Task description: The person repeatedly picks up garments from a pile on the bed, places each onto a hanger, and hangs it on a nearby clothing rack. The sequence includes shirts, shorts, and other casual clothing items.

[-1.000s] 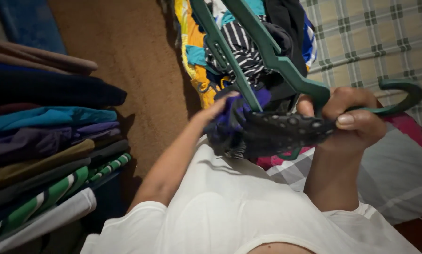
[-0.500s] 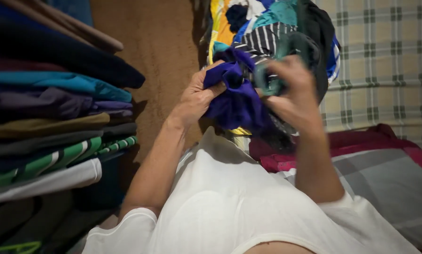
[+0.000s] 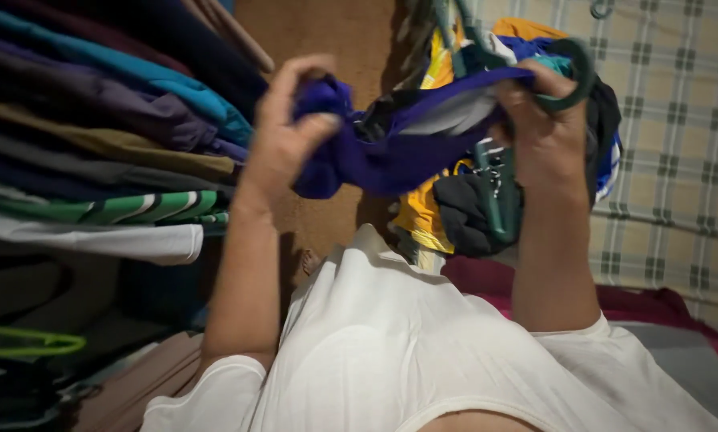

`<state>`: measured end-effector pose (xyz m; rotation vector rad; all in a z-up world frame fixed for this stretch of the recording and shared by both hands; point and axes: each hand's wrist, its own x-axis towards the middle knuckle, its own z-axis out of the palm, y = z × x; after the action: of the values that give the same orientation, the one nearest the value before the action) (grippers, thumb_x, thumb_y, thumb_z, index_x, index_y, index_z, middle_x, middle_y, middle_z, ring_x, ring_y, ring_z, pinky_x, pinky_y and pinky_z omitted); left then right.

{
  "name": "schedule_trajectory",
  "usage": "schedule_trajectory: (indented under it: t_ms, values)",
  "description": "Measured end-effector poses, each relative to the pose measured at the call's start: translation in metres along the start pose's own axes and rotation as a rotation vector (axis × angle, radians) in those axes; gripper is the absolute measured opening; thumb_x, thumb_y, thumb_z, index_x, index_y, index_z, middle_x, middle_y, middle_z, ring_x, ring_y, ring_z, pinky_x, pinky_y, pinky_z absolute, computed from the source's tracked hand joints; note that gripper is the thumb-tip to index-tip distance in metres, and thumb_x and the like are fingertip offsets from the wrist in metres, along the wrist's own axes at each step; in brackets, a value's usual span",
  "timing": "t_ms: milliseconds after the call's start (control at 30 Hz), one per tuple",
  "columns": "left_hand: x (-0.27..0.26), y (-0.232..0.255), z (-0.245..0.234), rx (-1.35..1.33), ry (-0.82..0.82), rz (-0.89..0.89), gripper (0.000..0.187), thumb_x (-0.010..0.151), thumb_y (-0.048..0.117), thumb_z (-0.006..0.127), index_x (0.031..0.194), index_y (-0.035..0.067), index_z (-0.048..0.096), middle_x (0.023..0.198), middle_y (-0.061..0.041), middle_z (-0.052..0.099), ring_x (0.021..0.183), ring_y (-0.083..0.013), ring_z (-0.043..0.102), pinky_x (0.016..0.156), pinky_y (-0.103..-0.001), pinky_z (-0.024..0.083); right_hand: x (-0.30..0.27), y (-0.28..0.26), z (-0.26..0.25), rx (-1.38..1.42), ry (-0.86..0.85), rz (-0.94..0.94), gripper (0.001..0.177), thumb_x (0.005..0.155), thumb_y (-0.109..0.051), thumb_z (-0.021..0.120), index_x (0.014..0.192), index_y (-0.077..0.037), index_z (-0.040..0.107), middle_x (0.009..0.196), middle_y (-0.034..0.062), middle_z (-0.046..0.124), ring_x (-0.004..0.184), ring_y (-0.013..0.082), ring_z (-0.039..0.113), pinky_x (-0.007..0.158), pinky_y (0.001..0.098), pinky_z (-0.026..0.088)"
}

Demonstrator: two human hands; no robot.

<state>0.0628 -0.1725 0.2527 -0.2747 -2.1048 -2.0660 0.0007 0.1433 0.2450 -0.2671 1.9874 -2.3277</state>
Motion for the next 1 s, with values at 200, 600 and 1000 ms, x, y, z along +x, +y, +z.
schedule_trajectory:
  t_ms: [200, 600, 1000]
  values:
    - [0.011, -0.076, 0.046, 0.831, 0.106, -0.161, 0.017, 0.086, 0.017, 0.072, 0.101, 0.01, 0.075, 0.104, -0.016, 0.074, 0.104, -0.0364, 0.069, 0.099, -0.046, 0.048, 0.007, -0.004, 0.058, 0.1, -0.159, -0.128, 0.017, 0.115, -0.009, 0.07, 0.101, -0.001, 0.066, 0.087, 0.0003, 0.061, 0.064, 0.0071, 0.053, 0.052, 0.0217, 0.04]
    - [-0.039, -0.064, -0.055, -0.144, -0.027, -0.152, 0.05, 0.076, -0.021, 0.054, 0.116, 0.003, 0.072, 0.112, -0.011, 0.069, 0.1, -0.0226, 0.061, 0.092, -0.03, 0.053, 0.029, 0.043, 0.029, -0.086, 0.166, -0.129, 0.018, 0.109, -0.009, 0.072, 0.092, -0.007, 0.065, 0.074, -0.0019, 0.061, 0.055, 0.0061, 0.055, 0.045, 0.024, 0.039]
    - [-0.027, -0.039, -0.031, 1.026, -0.003, 0.155, 0.051, 0.07, 0.003, 0.07, 0.121, -0.001, 0.066, 0.115, -0.023, 0.069, 0.109, -0.0402, 0.064, 0.096, -0.046, 0.049, 0.001, 0.036, 0.056, -0.275, -0.099, -0.04, 0.013, 0.105, -0.014, 0.069, 0.095, -0.006, 0.071, 0.075, -0.0023, 0.062, 0.06, 0.0062, 0.057, 0.051, 0.0239, 0.043]
